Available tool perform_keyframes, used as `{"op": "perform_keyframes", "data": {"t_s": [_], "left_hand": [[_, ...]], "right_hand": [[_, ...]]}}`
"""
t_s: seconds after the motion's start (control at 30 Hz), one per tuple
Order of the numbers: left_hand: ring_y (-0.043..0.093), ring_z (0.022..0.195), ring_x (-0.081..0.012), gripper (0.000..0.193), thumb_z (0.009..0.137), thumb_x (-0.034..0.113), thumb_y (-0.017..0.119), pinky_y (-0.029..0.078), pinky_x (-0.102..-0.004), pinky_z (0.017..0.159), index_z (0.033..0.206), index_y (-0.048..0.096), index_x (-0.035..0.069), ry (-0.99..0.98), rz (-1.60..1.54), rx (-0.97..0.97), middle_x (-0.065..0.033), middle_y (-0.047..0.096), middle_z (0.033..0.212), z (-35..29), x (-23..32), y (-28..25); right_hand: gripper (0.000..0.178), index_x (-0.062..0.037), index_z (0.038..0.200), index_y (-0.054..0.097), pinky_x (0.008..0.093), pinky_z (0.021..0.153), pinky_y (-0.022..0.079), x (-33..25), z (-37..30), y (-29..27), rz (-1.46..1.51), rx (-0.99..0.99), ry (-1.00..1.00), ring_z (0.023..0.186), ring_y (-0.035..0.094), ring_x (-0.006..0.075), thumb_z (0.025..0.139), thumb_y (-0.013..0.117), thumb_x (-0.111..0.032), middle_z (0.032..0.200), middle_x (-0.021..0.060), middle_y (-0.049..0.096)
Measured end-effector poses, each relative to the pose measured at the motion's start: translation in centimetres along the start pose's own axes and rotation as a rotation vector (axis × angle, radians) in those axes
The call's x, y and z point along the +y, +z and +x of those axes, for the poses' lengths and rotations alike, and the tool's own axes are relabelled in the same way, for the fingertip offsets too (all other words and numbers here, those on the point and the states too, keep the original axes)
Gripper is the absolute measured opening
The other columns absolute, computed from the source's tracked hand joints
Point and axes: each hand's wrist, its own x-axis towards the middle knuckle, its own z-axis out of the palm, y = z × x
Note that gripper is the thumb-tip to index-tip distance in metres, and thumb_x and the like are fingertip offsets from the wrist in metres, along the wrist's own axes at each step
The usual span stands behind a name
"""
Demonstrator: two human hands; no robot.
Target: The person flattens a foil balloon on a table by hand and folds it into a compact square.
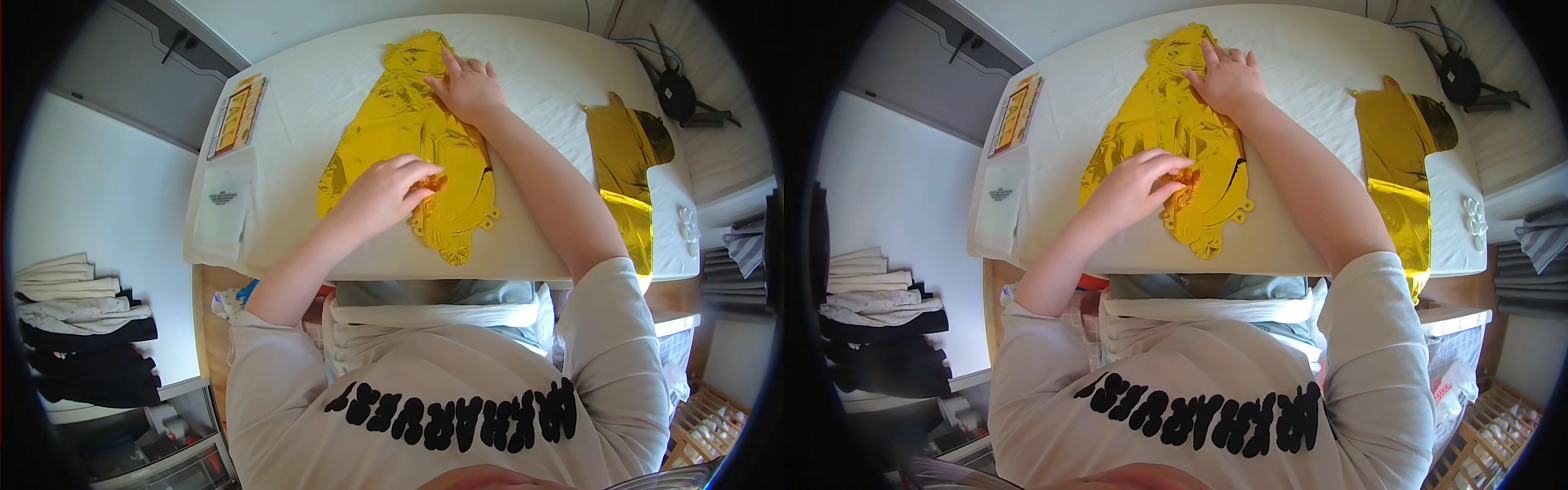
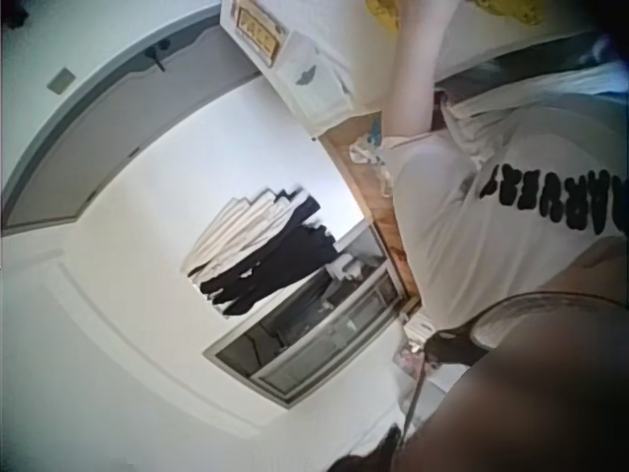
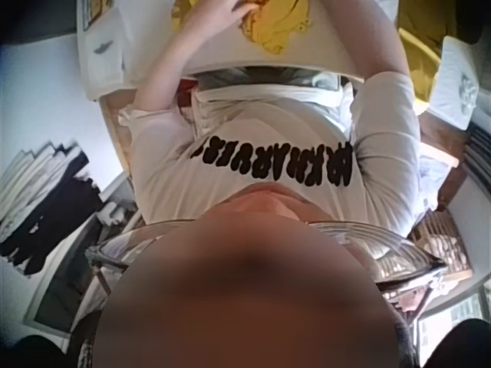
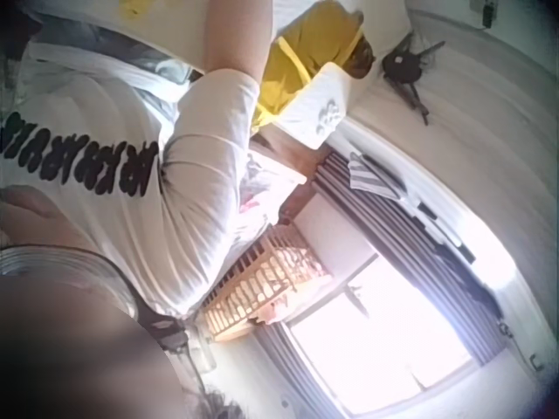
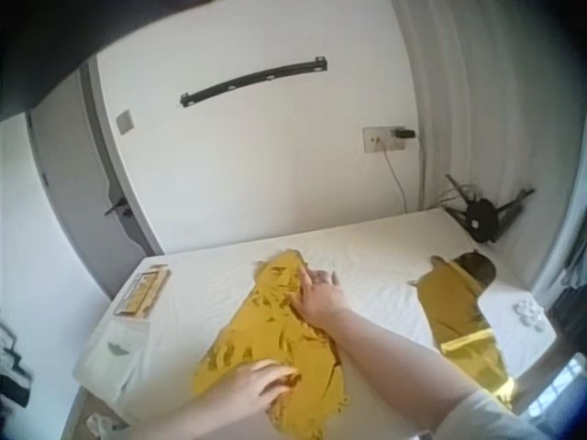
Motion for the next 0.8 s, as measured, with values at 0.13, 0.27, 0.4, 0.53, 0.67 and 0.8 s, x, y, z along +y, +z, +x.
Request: {"op": "perform_keyframes", "data": {"t_s": [0.13,0.27,0.4,0.53,0.67,0.8], "left_hand": [[0.067,0.114,-0.0295,0.036,0.091,0.032,0.077,0.048,-0.0433,0.101,0.121,0.071,0.013,0.032,0.176,0.01,-0.0092,0.073,0.12,0.3,-0.7,-0.7],[0.064,0.122,-0.0271,0.046,0.087,0.04,0.08,0.043,-0.0435,0.107,0.125,0.071,0.015,0.0,0.176,-0.014,-0.0084,0.073,0.122,0.3,-1.9,-0.5],[0.061,0.128,-0.0288,0.06,0.083,0.046,0.082,0.041,-0.0457,0.11,0.134,0.069,0.017,0.045,0.239,0.037,-0.0117,0.072,0.127,0.0,-2.1,-0.5],[0.054,0.136,-0.0331,0.073,0.078,0.051,0.085,0.038,-0.0474,0.114,0.14,0.065,0.017,0.0,0.268,0.023,-0.0184,0.065,0.137,0.1,-1.7,-0.8],[0.05,0.14,-0.0339,0.078,0.077,0.054,0.085,0.034,-0.0477,0.116,0.142,0.063,0.018,-0.037,0.274,-0.006,-0.0201,0.061,0.142,0.1,-1.8,-0.9],[0.046,0.143,-0.0329,0.085,0.077,0.057,0.084,0.027,-0.0515,0.119,0.146,0.058,0.016,-0.007,0.281,-0.015,-0.0188,0.068,0.133,0.2,-1.9,-0.9]], "right_hand": [[0.081,-0.0105,0.163,0.03,0.0555,0.125,0.026,0.1,-0.1,-0.1,0.014,0.001,0.0,0.146,0.043,0.0339,0.104,0.04,-0.065,0.156,0.0089,0.052],[0.081,-0.01,0.163,0.031,0.0557,0.125,0.026,0.0,0.0,0.0,0.014,0.01,-0.001,0.146,0.043,0.0341,0.104,0.041,-0.064,0.156,0.0089,0.052],[0.081,-0.0098,0.163,0.03,0.056,0.124,0.026,0.1,0.1,0.1,0.016,0.003,-0.005,0.146,0.043,0.0343,0.104,0.041,-0.065,0.155,0.009,0.052],[0.082,-0.01,0.163,0.03,0.0559,0.124,0.027,0.2,0.0,0.1,0.013,0.011,-0.005,0.146,0.043,0.0341,0.104,0.042,-0.065,0.155,0.0091,0.053],[0.082,-0.0102,0.163,0.03,0.0556,0.125,0.026,0.1,0.0,0.1,0.011,0.013,-0.004,0.146,0.043,0.0336,0.104,0.043,-0.065,0.155,0.0091,0.053],[0.082,-0.0105,0.163,0.03,0.0554,0.124,0.026,0.3,0.0,0.0,0.012,0.001,0.0,0.147,0.043,0.0332,0.103,0.043,-0.065,0.153,0.0094,0.055]]}}
